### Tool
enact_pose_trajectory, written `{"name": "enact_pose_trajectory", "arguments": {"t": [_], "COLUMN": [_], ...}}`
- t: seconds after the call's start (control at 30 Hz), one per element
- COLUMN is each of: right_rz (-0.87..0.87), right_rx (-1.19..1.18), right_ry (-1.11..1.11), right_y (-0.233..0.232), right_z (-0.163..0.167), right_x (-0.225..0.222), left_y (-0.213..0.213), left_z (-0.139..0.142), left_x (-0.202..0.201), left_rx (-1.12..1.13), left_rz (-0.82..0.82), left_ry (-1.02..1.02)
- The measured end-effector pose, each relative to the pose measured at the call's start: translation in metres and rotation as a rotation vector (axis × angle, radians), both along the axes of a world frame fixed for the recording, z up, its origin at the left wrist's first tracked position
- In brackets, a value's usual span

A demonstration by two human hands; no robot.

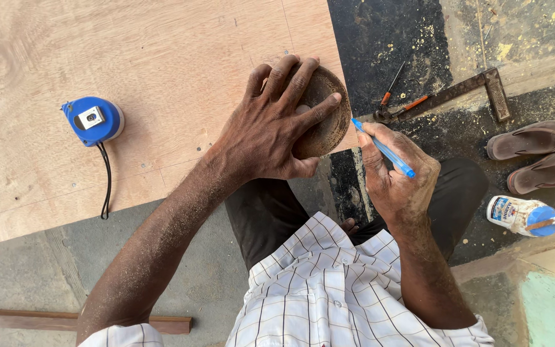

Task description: The person uses a circular wooden template and a blue pen to trace circles on a plywood sheet. They also use a tape measure to mark straight lines and points on the wood. The person repositions the template and measures different sections of the plywood while seated on the sheet.

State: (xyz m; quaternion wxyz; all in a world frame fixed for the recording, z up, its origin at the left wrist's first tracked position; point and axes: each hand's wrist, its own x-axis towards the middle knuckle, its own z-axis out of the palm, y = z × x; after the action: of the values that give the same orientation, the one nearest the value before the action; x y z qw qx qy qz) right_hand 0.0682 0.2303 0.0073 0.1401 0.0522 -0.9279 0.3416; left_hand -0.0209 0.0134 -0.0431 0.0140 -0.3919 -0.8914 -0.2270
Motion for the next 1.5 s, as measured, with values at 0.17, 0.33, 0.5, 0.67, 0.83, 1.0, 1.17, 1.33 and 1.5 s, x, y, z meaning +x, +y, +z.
{"name": "enact_pose_trajectory", "arguments": {"t": [0.17,0.33,0.5,0.67,0.83,1.0,1.17,1.33,1.5], "right_rz": [0.031,-0.064,-0.158,-0.115,-0.099,-0.122,-0.108,-0.154,-0.081], "right_rx": [0.004,-0.158,-0.23,-0.294,-0.358,-0.357,-0.311,-0.234,-0.348], "right_ry": [0.043,-0.035,-0.106,-0.087,-0.098,-0.111,-0.106,-0.141,-0.11], "right_y": [0.002,0.004,0.005,0.007,0.008,0.006,0.005,0.005,0.005], "right_z": [-0.008,-0.012,-0.018,-0.021,-0.022,-0.021,-0.018,-0.015,-0.015], "right_x": [-0.003,0.0,0.003,0.009,0.01,0.01,0.007,0.006,0.012], "left_y": [-0.001,-0.001,-0.001,-0.003,-0.004,-0.005,-0.005,-0.006,-0.008], "left_z": [-0.001,0.0,0.002,0.003,0.0,-0.003,-0.007,-0.011,-0.013], "left_x": [0.001,0.001,-0.001,-0.001,-0.002,-0.003,-0.003,-0.002,-0.002], "left_rx": [-0.005,-0.021,0.006,-0.009,0.029,0.014,0.014,0.018,0.015], "left_rz": [0.0,-0.003,-0.002,0.002,-0.008,-0.007,-0.01,-0.009,-0.011], "left_ry": [0.014,-0.025,-0.014,-0.037,-0.03,-0.022,-0.031,-0.004,0.002]}}
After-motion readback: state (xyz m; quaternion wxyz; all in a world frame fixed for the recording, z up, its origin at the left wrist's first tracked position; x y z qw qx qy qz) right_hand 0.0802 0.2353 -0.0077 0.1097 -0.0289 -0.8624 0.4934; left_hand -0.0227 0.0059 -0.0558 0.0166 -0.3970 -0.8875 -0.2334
